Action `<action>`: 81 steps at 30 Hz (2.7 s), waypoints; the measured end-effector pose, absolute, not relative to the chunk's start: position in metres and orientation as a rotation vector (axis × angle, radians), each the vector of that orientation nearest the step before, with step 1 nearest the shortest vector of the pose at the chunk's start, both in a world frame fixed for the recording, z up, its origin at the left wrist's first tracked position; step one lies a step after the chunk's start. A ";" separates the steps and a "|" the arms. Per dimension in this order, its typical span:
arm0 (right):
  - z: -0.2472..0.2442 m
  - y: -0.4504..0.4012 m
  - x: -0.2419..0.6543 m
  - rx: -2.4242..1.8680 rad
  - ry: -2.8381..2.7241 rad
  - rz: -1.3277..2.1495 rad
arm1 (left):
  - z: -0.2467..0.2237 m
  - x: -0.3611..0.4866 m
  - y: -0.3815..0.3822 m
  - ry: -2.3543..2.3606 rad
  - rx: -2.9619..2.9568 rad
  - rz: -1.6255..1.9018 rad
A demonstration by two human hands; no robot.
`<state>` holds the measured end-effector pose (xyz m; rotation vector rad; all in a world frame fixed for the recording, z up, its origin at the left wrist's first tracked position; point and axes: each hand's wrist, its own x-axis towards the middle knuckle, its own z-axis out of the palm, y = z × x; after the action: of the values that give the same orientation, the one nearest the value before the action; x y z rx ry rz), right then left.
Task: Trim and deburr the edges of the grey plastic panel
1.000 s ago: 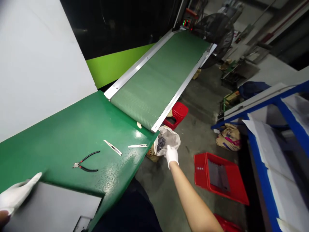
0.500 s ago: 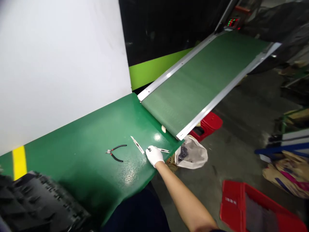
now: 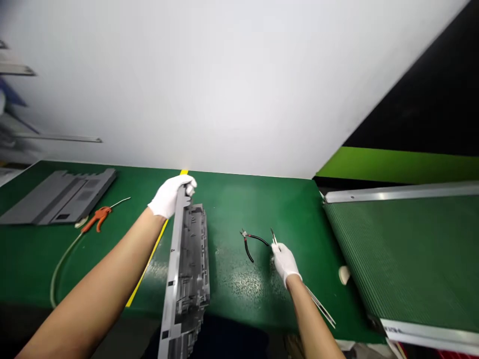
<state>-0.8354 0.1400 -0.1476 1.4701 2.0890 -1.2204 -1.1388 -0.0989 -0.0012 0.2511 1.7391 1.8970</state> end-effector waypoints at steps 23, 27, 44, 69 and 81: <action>0.098 -0.031 -0.869 0.130 2.730 -0.713 | -0.020 -1.139 -0.106 1.739 0.410 2.023; 0.098 -0.032 -0.868 0.089 2.728 -0.680 | -0.019 -1.138 -0.106 1.695 0.402 2.047; 0.094 -0.031 -0.849 -0.033 2.589 -0.675 | -0.023 -1.138 -0.108 1.662 0.438 2.081; 0.064 0.038 -0.991 0.369 2.723 -0.958 | -0.008 -1.144 -0.113 1.618 0.318 1.916; 0.069 0.030 -1.066 0.166 2.824 -0.206 | -0.002 -1.148 -0.120 1.485 0.268 1.947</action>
<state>-1.0662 0.0301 0.0687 0.1660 2.8236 -0.2061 -1.1479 -0.1197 -0.0019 0.2676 1.4848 1.9473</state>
